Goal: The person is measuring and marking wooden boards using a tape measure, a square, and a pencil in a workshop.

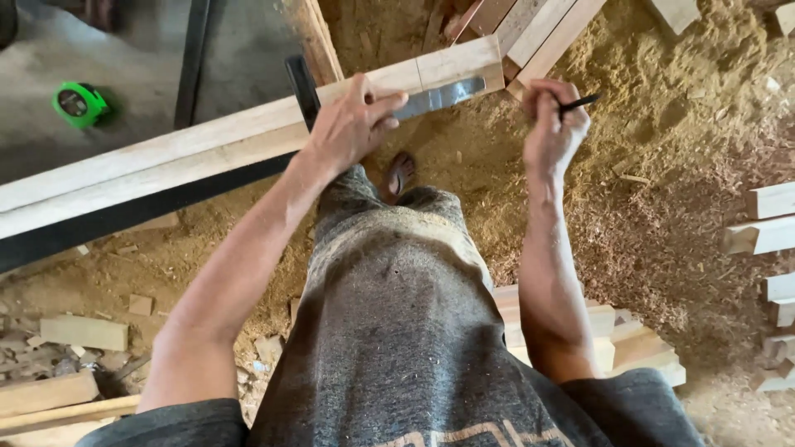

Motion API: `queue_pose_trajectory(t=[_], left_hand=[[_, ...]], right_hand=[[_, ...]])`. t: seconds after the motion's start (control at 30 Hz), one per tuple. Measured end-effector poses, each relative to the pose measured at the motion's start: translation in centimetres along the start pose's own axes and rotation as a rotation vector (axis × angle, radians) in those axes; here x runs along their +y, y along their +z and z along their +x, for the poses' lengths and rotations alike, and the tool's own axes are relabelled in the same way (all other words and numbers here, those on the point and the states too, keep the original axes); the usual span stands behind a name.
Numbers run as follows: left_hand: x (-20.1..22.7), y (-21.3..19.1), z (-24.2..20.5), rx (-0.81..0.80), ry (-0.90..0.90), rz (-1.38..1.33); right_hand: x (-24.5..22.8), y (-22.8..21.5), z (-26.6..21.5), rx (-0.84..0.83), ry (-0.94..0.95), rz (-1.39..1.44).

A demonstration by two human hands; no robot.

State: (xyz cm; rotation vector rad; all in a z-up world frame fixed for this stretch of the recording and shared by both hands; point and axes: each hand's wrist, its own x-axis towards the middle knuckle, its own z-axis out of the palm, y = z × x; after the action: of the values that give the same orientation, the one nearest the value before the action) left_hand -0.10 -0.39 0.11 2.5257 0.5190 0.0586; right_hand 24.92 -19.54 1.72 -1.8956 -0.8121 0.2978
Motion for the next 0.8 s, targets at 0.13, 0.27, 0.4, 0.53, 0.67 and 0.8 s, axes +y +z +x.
queue_pose_trajectory(t=[0.13, 0.27, 0.4, 0.53, 0.67, 0.8], left_hand=[[1.3, 2.1, 0.0, 0.054, 0.015, -0.011], [1.5, 3.0, 0.8, 0.035, -0.021, 0.022], [1.4, 2.7, 0.9, 0.024, -0.009, 0.033], [1.5, 2.4, 1.0, 0.020, -0.003, 0.048], [1.3, 2.7, 0.9, 0.038, 0.021, 0.050], [1.5, 2.7, 0.9, 0.028, 0.002, 0.059]], right_hand=[[2.1, 0.8, -0.9, 0.036, 0.235, 0.035], [3.8, 3.2, -1.8, 0.036, 0.017, 0.099], [11.0, 5.6, -1.9, 0.076, 0.084, 0.326], [11.9, 5.9, -1.4, 0.112, -0.027, 0.296], [10.4, 5.4, -1.2, 0.125, 0.072, 0.327], [8.7, 5.2, -0.8, 0.137, 0.066, 0.301]])
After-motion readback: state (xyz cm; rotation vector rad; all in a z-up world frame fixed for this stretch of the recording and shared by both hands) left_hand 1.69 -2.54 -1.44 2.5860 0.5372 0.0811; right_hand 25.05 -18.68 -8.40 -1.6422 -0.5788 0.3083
